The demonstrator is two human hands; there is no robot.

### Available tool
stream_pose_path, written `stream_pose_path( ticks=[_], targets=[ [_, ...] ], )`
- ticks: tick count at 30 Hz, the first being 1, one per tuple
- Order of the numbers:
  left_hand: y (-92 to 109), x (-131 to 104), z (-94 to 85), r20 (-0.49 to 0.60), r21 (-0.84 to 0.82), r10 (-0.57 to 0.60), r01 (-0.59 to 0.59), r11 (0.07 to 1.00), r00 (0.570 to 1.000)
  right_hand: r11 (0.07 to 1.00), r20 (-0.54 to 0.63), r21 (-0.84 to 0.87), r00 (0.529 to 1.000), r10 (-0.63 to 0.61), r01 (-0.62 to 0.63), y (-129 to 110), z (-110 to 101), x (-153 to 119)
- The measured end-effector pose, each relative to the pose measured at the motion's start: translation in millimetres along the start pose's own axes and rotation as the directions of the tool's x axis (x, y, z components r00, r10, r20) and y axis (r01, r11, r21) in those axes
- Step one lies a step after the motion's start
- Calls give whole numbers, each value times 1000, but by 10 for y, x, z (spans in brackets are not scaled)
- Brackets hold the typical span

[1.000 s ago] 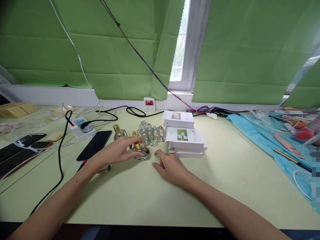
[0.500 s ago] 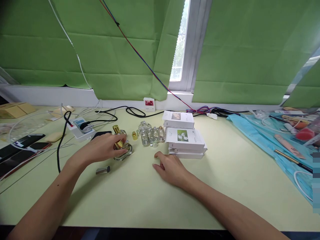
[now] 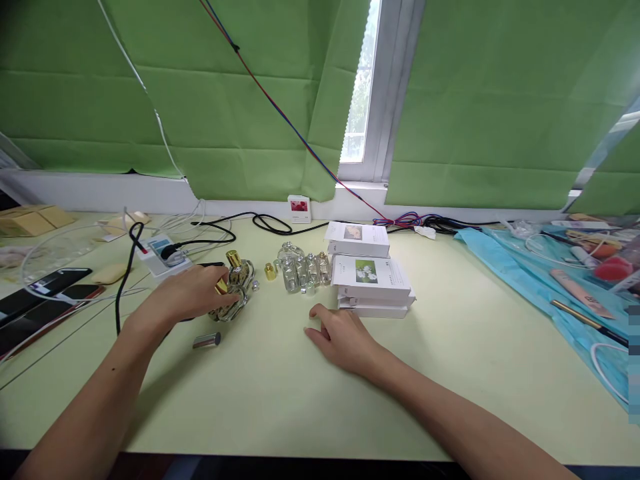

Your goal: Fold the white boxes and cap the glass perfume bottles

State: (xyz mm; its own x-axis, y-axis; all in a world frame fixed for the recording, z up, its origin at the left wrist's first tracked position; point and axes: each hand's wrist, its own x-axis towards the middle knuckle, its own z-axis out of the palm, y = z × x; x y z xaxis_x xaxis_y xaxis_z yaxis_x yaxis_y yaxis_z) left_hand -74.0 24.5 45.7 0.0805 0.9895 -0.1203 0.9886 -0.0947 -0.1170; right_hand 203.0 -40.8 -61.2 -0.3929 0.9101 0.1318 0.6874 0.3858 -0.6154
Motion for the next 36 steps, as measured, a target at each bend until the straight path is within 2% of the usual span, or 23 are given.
stream_pose_path(
  ticks=[9,21,27,33,36],
  targets=[
    [-13,-5,-10,7,-3,-80,80,997,997,1000,1,-7,1000,7,-7,-3,-5,2],
    [-60,-8,-17,-9,-78,-84,83,993,996,1000,-1,2,1000,6,-6,-4,-3,0],
    [-65,-116,-133,-32,-46,-99,98,994,995,1000,1,-6,1000,10,-10,-2,-4,-2],
    [-43,-305,-158,-161,-42,-72,66,997,984,1000,3,-5,1000,11,-11,1,3,4],
    [5,-424,-141,-113,1,-58,58,998,992,1000,6,1,1000,9,-9,5,4,6]
  ],
)
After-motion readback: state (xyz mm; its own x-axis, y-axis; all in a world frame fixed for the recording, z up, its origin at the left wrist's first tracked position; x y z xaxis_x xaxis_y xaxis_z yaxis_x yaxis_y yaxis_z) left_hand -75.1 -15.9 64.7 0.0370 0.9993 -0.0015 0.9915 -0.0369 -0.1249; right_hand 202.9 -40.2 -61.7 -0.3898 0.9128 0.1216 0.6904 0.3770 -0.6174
